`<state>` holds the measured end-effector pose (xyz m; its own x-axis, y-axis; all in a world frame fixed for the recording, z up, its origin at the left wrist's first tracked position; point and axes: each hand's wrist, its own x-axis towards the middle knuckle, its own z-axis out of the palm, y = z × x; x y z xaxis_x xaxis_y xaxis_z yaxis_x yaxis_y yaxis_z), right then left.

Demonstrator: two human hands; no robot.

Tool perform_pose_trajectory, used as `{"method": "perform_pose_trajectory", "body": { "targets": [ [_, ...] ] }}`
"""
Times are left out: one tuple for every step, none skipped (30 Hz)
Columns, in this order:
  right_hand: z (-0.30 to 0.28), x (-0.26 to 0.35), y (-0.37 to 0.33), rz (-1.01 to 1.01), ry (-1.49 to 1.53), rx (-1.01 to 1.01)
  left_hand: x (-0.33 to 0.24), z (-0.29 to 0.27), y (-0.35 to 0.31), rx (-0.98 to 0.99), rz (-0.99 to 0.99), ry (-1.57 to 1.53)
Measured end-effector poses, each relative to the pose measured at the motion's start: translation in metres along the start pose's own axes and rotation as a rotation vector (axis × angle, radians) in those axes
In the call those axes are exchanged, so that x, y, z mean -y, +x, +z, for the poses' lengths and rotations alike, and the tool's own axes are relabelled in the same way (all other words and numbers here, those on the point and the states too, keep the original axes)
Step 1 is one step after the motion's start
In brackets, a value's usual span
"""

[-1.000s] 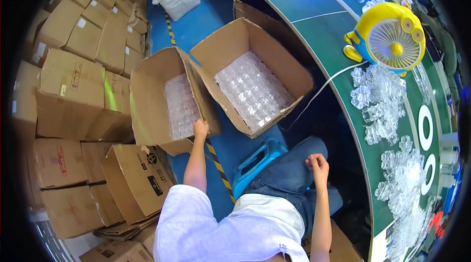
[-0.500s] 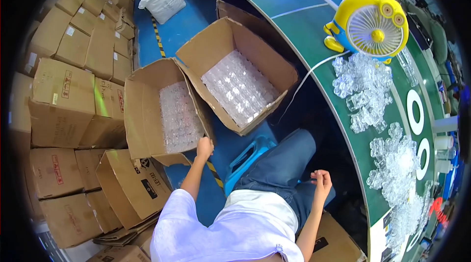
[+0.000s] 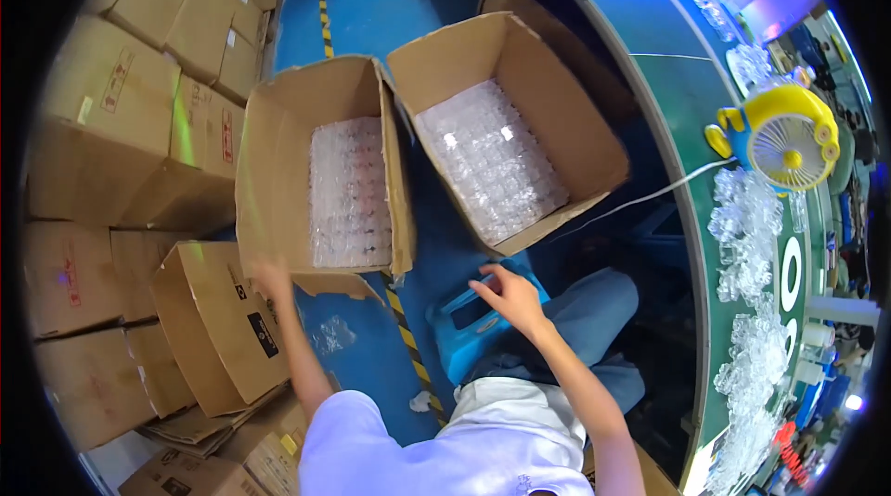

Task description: Picking clear plastic components from a pile and arranging them into boxes or on an assembly line.

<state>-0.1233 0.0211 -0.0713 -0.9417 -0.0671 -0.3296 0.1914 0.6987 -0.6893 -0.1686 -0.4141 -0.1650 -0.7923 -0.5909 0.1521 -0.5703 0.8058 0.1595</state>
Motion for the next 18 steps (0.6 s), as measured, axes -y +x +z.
{"method": "perform_pose_trajectory", "body": {
  "targets": [
    [0.021,0.008,0.016,-0.048,-0.075,0.006,0.014,-0.013,0.015,-0.182,-0.06,0.144],
    [0.035,0.021,0.03,-0.093,-0.187,0.023,0.033,-0.022,0.029,-0.368,-0.119,0.296],
    [0.051,0.028,0.041,-0.134,-0.262,-0.021,0.067,-0.007,0.045,-0.362,-0.127,0.315],
    [0.073,0.043,0.045,-0.198,-0.306,-0.049,0.127,-0.003,0.061,-0.099,-0.16,0.082],
    [0.086,0.051,0.047,-0.204,-0.291,-0.031,0.158,0.003,0.073,0.175,-0.18,-0.183],
    [0.095,0.051,0.051,-0.18,-0.384,0.004,0.162,0.015,0.076,0.191,-0.179,-0.182],
    [0.105,0.051,0.05,-0.16,-0.472,0.042,0.168,0.022,0.078,0.074,-0.216,-0.183],
    [0.111,0.045,0.05,-0.135,-0.491,0.042,0.15,0.034,0.076,-0.029,-0.246,-0.202],
    [0.117,0.04,0.049,-0.144,-0.516,0.045,0.134,0.04,0.072,-0.073,-0.316,-0.236],
    [0.122,0.041,0.042,-0.158,-0.523,0.055,0.141,0.038,0.074,-0.056,-0.307,-0.231],
    [0.126,0.041,0.038,-0.138,-0.52,0.06,0.146,0.037,0.077,-0.025,-0.248,-0.215],
    [0.129,0.041,0.036,-0.142,-0.514,0.045,0.15,0.035,0.079,0.007,-0.188,-0.201],
    [0.129,0.042,0.037,-0.136,-0.518,0.018,0.138,0.034,0.078,0.089,-0.188,-0.203],
    [0.131,0.047,0.039,-0.122,-0.512,0.018,0.143,0.032,0.082,0.098,-0.176,-0.198],
    [0.133,0.052,0.042,-0.116,-0.524,0.013,0.147,0.031,0.086,0.12,-0.243,-0.119],
    [0.135,0.054,0.047,-0.111,-0.544,0.006,0.147,0.031,0.089,0.143,-0.311,-0.046],
    [0.138,0.054,0.051,-0.109,-0.565,-0.008,0.149,0.03,0.091,0.153,-0.305,-0.051],
    [0.14,0.056,0.053,-0.1,-0.573,-0.01,0.152,0.029,0.094,0.137,-0.33,-0.024]
  ]
}}
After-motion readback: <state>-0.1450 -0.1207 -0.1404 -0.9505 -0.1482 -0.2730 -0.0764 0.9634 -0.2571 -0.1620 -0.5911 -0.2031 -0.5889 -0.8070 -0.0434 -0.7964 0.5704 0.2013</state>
